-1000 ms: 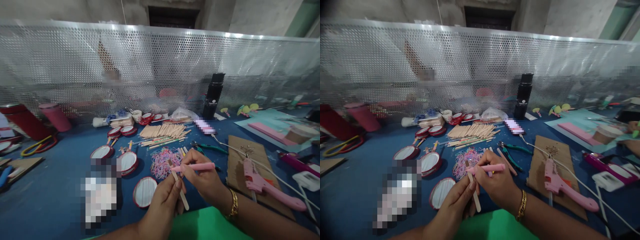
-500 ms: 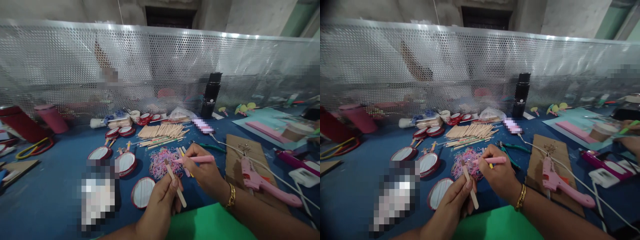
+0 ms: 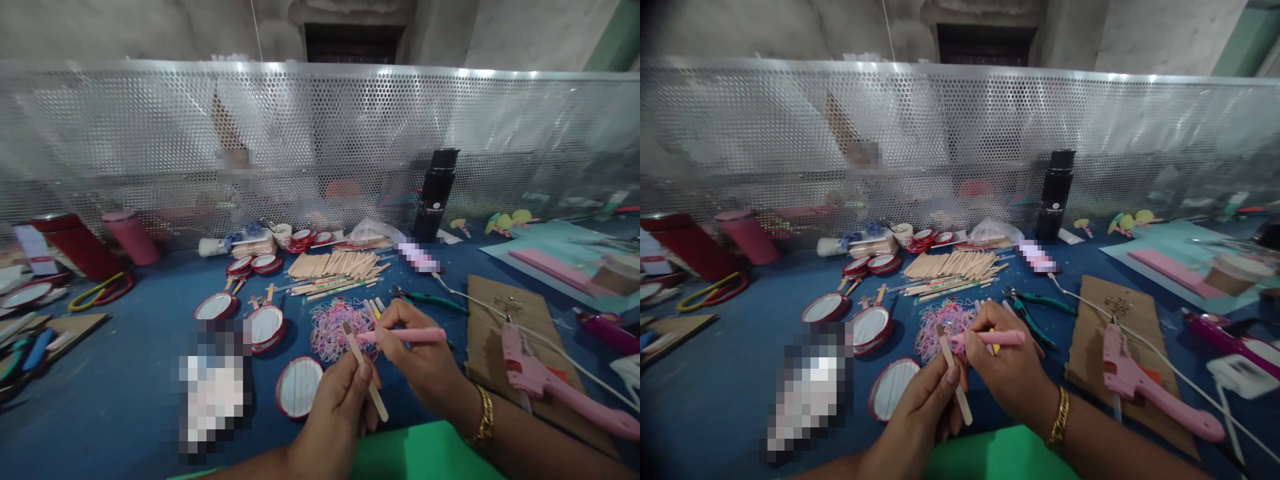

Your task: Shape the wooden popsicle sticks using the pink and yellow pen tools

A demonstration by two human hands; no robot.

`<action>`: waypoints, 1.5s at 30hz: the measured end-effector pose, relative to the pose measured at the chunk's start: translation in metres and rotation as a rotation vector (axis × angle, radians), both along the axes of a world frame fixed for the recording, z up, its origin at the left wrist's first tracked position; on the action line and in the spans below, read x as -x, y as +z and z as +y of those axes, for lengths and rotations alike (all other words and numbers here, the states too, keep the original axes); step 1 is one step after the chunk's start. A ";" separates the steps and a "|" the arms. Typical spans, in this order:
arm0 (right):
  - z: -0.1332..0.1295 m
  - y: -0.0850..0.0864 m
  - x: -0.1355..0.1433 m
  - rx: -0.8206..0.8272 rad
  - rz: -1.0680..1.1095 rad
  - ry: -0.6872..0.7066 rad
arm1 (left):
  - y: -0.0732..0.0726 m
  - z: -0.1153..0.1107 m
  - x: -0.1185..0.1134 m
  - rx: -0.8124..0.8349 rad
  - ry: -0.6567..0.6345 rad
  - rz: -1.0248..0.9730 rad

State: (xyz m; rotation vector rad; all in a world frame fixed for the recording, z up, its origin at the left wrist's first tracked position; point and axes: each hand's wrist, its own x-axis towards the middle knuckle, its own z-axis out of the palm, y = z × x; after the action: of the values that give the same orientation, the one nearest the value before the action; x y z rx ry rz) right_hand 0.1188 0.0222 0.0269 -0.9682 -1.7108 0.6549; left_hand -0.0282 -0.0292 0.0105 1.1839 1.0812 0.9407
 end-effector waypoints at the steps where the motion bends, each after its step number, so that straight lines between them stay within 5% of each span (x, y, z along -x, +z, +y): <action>1: 0.001 0.001 0.000 -0.001 0.003 -0.003 | 0.001 0.000 0.000 -0.002 0.003 0.005; 29: -0.005 -0.001 0.000 0.005 0.046 0.077 | -0.005 0.003 -0.002 0.004 -0.031 -0.022; 45: -0.004 0.003 0.002 -0.008 0.004 0.011 | 0.003 0.003 -0.002 0.000 0.000 -0.021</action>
State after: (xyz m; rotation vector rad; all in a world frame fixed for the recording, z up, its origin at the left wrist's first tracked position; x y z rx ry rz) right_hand 0.1168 0.0184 0.0301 -0.9515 -1.7152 0.6562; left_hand -0.0264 -0.0263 0.0131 1.1721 1.0638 0.9511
